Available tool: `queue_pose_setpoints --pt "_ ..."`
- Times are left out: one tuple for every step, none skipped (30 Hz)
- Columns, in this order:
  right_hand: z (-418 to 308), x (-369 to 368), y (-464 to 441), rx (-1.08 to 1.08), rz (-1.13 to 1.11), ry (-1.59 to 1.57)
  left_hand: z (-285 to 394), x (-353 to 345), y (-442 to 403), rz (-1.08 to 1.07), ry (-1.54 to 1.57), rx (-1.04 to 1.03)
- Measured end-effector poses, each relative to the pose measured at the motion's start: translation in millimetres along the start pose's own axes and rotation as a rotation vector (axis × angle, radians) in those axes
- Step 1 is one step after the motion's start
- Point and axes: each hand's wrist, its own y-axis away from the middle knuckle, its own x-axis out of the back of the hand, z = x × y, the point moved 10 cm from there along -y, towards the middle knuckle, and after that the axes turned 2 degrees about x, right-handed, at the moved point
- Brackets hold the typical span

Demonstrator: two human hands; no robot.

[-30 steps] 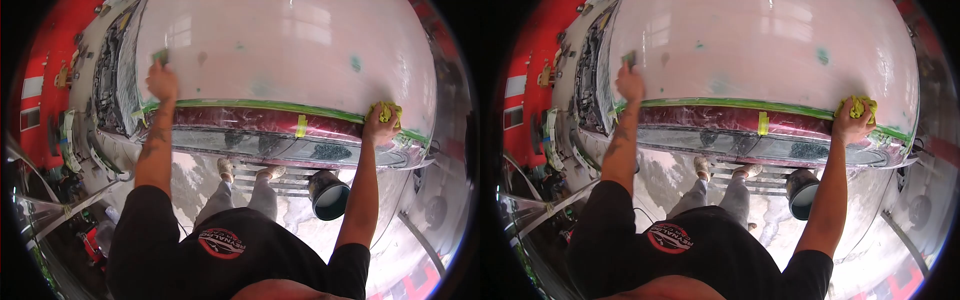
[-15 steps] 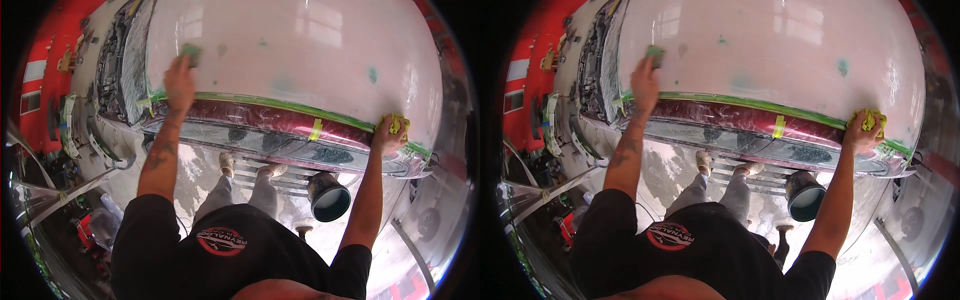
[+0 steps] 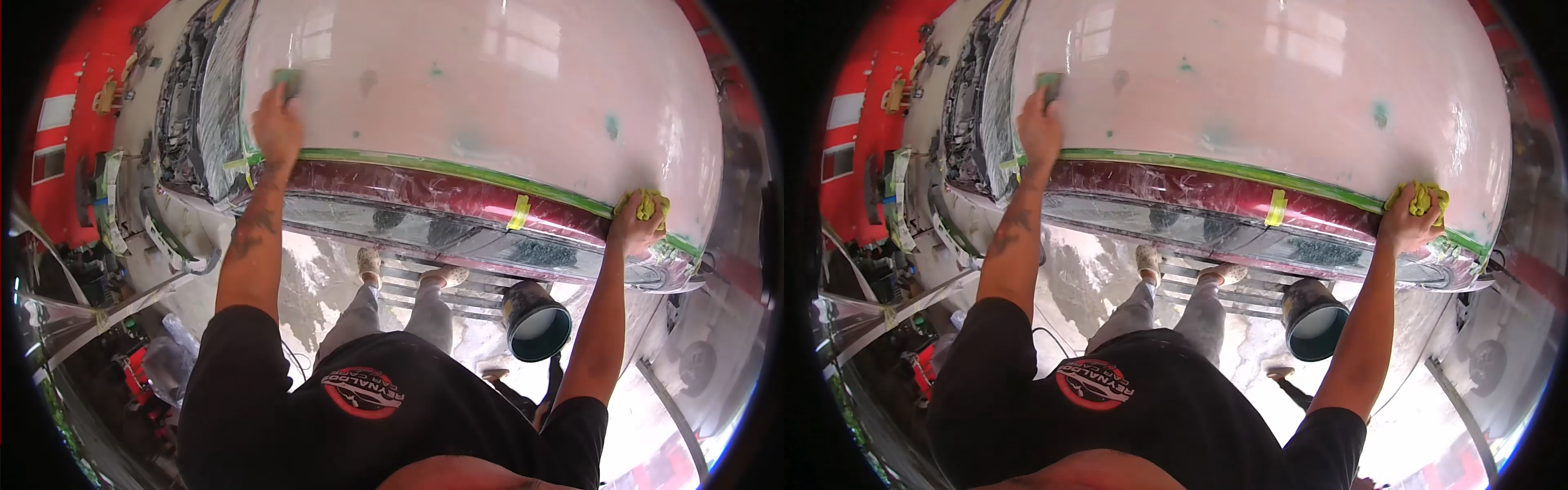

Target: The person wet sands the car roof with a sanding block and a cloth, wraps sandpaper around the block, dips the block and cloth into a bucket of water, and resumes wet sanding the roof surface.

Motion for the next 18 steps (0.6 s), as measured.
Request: queue_pose_setpoints --pt "1 -2 1 -0.007 0.000 -0.004 -26 6 -4 0.081 -0.102 0.128" --pt "1 -3 1 -0.001 0.007 0.017 -11 8 -5 0.082 -0.106 0.125" --pt "1 -3 0 0.009 0.017 0.039 23 7 -2 0.078 -0.058 0.123" --pt "1 -3 -2 0.011 0.019 0.038 59 0 5 0.075 -0.006 0.122" --pt "2 -2 -3 0.011 0.022 0.022 109 -6 16 0.120 0.288 -0.070" --pt "1 -1 -1 0.014 0.016 0.005 160 -35 34 -0.154 0.036 -0.112" --pt "2 -1 2 0.020 0.005 0.000 216 -29 56 -0.183 0.257 -0.309" --pt "6 -3 1 0.010 -0.005 0.035 248 -21 78 -0.151 0.264 -0.403" --pt "9 -6 -2 0.001 -0.009 0.068 267 -14 89 -0.114 0.272 -0.499" --pt "9 -6 -3 0.049 0.014 0.026 256 -11 83 -0.111 0.268 -0.489" --pt "10 -7 -3 0.053 0.008 0.024 236 -5 72 -0.081 0.234 -0.492" --pt "10 -8 -4 0.055 0.011 0.014 211 1 59 -0.051 0.201 -0.496" --pt "11 -7 -4 0.055 0.015 0.006 166 -3 39 -0.160 0.291 -0.381" --pt "9 -6 -4 0.054 0.014 0.005 118 -7 23 -0.169 0.148 -0.284" --pt "10 -6 -2 0.054 0.012 0.008 74 7 13 -0.004 -0.027 -0.250" --pt "12 -7 -2 0.043 0.006 0.033 22 2 -1 0.054 -0.133 -0.192" --pt "13 -8 -4 0.035 0.003 0.056 -30 -3 -11 0.063 -0.165 -0.024" --pt "13 -7 -5 0.036 0.005 0.057 -53 0 -23 0.065 -0.130 0.154"
